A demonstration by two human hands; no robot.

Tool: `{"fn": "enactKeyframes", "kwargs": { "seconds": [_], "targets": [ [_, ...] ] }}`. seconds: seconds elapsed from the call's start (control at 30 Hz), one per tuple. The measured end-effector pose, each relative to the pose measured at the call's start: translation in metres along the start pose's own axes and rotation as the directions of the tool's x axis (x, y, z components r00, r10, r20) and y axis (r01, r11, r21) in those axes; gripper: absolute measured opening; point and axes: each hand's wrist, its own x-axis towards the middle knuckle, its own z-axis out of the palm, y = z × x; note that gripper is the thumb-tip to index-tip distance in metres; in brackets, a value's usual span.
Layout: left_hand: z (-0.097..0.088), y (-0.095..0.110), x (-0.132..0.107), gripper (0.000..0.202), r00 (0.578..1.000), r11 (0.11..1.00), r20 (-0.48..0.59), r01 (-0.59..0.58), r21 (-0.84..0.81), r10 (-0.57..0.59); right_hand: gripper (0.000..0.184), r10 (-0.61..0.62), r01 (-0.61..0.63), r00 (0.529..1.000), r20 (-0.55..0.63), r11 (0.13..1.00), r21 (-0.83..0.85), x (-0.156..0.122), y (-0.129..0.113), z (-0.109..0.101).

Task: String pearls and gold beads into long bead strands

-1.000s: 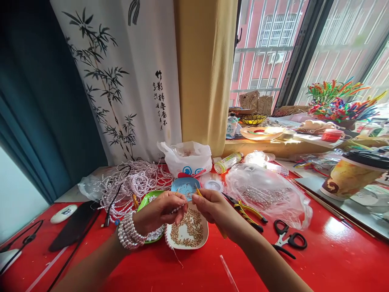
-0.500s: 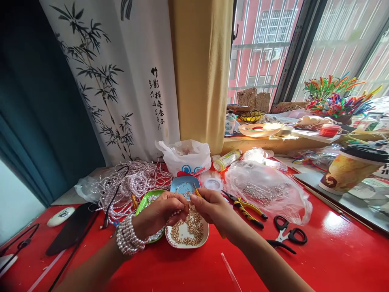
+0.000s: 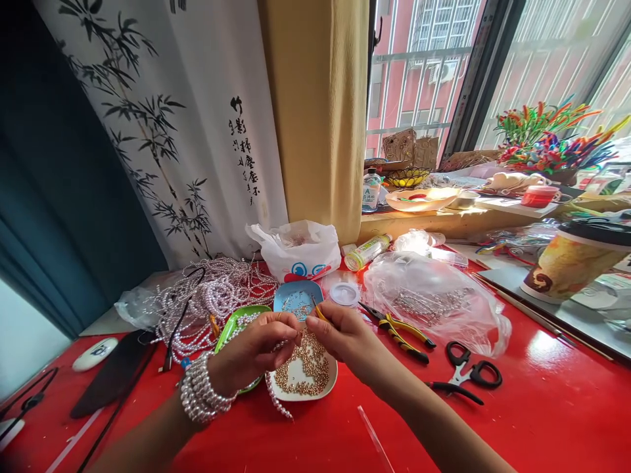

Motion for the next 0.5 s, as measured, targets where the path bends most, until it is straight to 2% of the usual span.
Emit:
{"fn": "enactKeyframes", "kwargs": {
  "seconds": [0.23, 0.33, 0.43, 0.5],
  "targets": [
    [-0.001, -0.001, 0.001, 0.006, 0.999, 0.999, 0.007, 0.031, -0.029, -0.031, 0.039, -0.021, 0.021, 1.0, -0.004, 1.0, 0.011, 0.002, 0.002, 0.001],
    [-0.001, 0.0, 0.002, 0.007, 1.0, 0.999, 0.01, 0.023, -0.037, -0.023, 0.038, 0.008, -0.007, 1.0, -0.027, 1.0, 0.022, 0.003, 0.001, -0.002],
    [-0.001, 0.0, 0.003, 0.01, 0.999, 1.0, -0.033, 0.001, -0.023, -0.002, 0.034, 0.037, -0.039, 0.99, -0.138, 0.999, -0.013, 0.006, 0.015, -0.01],
    [-0.001, -0.001, 0.005, 0.014, 0.997, 1.0, -0.078, -0.009, -0.007, 0.008, 0.029, 0.016, -0.043, 0.973, -0.23, 0.993, -0.113, 0.009, 0.036, -0.016]
  ]
}}
